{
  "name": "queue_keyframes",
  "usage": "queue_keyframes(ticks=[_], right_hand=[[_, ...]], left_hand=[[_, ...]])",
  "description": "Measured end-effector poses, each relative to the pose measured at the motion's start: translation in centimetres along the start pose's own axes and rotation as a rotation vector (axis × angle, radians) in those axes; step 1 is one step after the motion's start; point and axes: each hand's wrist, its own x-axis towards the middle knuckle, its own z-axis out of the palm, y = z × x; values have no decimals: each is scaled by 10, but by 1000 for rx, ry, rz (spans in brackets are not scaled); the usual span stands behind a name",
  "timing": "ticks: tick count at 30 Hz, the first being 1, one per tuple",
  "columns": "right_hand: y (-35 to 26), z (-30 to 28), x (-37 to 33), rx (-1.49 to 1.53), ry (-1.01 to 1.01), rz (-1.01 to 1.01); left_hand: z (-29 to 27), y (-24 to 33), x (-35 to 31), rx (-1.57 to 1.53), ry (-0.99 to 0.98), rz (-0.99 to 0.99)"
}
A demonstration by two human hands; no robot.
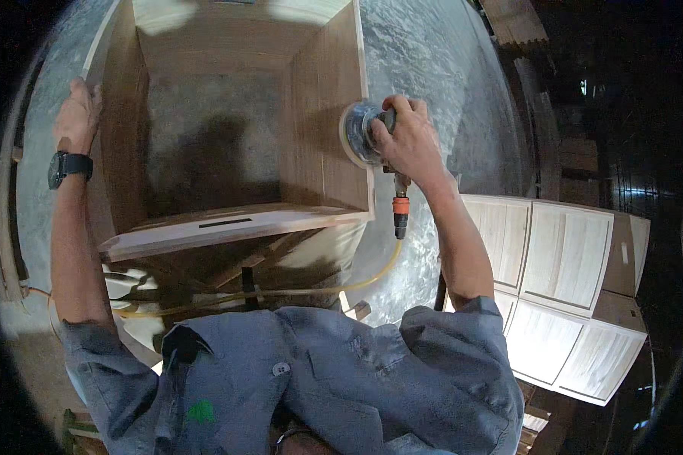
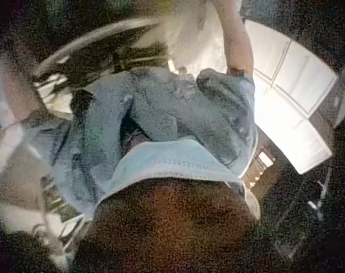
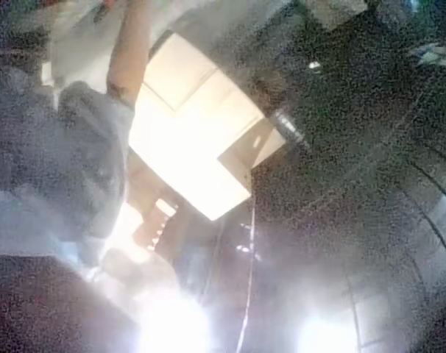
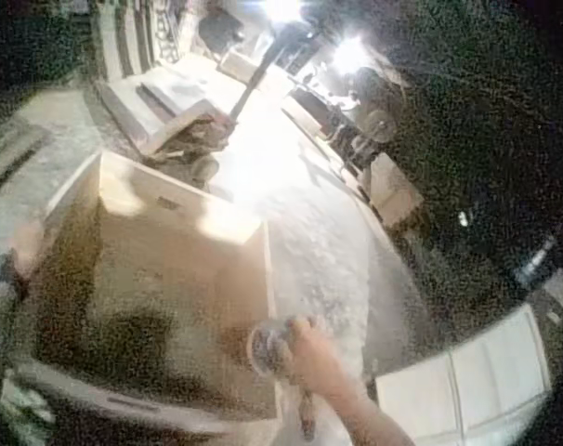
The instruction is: Sanding the edges and surfaces of a wooden box with a power sander.
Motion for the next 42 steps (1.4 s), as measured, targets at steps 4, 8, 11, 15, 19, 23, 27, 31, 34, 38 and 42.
queue_keyframes(ticks=[4,8,11,15,19,23,27,31,34,38,42], right_hand=[[-2,2,7,-33,19,-17],[2,3,19,-49,14,-47],[5,5,32,-66,2,-35],[9,10,45,-78,7,-29],[5,9,56,-84,4,9],[18,12,66,-112,-23,13],[16,13,71,-81,-47,23],[18,14,77,-137,-39,43],[12,9,81,-62,-53,57],[7,7,88,-72,-32,95],[15,16,102,-87,-11,57]], left_hand=[[-7,5,-2,42,-1,5],[-13,8,-5,21,-3,-24],[2,-2,2,24,48,28],[-13,14,-6,35,-59,-5],[-9,9,-8,-12,106,47],[-19,29,-11,5,-3,-36],[-11,13,-11,10,38,-5],[-21,27,-18,12,41,-11],[-27,29,-19,18,-16,-51],[-29,37,-21,-11,-41,-95],[-24,28,-20,-9,15,-23]])
